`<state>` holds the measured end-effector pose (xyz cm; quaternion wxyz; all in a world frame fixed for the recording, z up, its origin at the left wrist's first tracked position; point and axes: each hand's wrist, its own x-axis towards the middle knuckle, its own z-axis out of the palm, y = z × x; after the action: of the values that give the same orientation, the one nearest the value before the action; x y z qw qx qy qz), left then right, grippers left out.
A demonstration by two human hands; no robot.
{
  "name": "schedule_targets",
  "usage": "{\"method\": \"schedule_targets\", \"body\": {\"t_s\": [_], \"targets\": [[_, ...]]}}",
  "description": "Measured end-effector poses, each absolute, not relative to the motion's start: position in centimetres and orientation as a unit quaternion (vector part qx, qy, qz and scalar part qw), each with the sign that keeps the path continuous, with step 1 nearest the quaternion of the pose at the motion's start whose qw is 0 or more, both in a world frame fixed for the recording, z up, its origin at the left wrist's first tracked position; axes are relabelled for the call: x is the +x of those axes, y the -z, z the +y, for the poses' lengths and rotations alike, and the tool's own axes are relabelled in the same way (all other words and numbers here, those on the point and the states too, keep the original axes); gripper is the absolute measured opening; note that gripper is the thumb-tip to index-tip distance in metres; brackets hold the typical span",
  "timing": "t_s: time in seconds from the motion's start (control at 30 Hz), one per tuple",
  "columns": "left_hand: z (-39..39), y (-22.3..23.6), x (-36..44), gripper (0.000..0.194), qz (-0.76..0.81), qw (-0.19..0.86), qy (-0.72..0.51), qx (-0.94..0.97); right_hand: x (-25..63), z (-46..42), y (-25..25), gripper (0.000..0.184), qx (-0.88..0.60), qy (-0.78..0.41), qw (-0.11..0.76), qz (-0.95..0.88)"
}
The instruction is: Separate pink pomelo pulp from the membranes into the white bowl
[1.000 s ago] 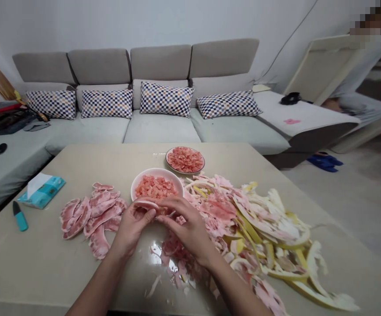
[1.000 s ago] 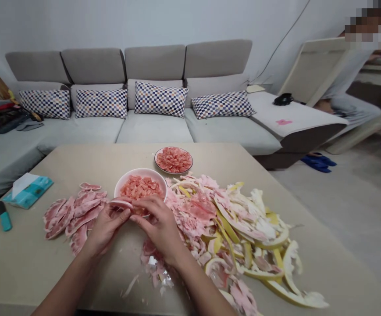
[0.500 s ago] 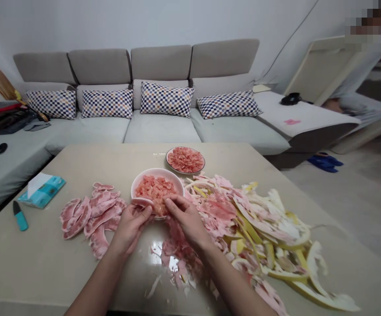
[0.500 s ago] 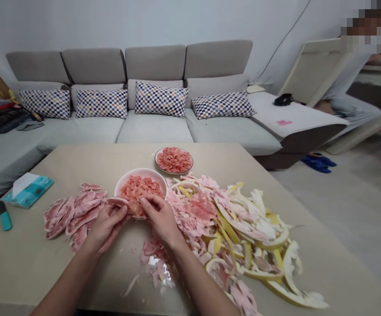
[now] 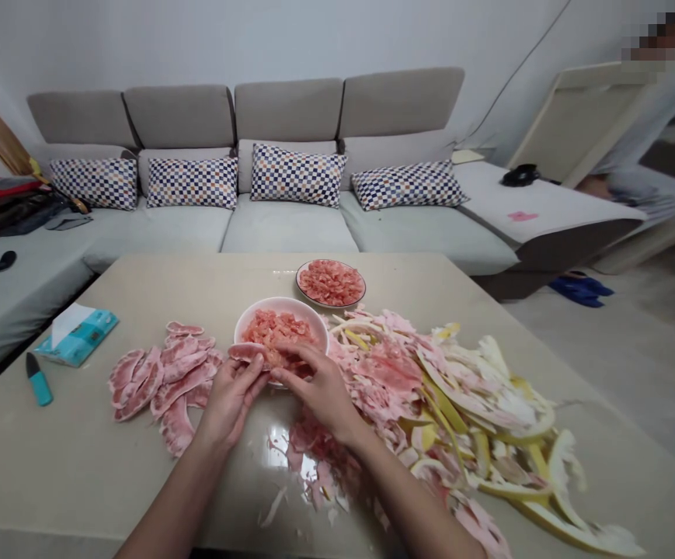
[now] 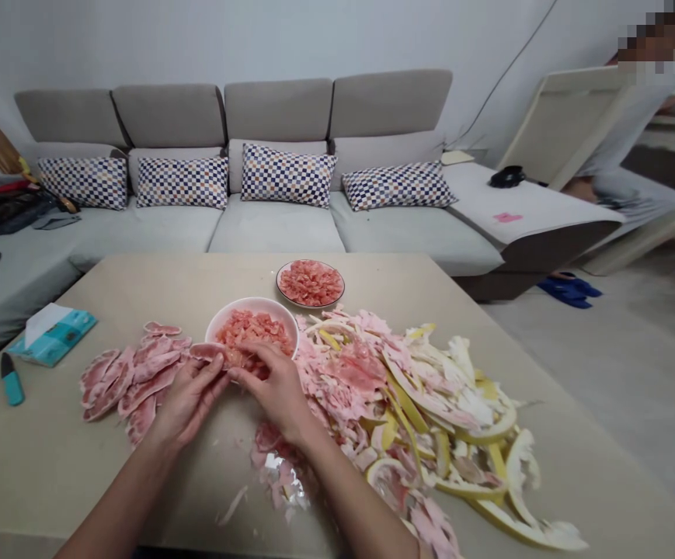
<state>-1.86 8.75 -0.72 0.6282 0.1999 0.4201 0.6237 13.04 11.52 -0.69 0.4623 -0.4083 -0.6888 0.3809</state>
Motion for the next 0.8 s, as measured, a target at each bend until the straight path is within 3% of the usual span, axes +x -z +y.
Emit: {"method": "schedule_targets", "body": {"t_s": [0.23,0.8], "targets": [[8.61,0.59,-1.79,0.029,0.439,0.619,-0.609,0.230,13.26,11.38,0.19,0.016,-0.401,-0.405,0.471,-0.673],[8.56,0.81,-1.76,0.024,0.437,0.613,-0.619,0.224,13.34,11.43,0.21,0.022,-0.443,-0.472,0.454,-0.612]]}}
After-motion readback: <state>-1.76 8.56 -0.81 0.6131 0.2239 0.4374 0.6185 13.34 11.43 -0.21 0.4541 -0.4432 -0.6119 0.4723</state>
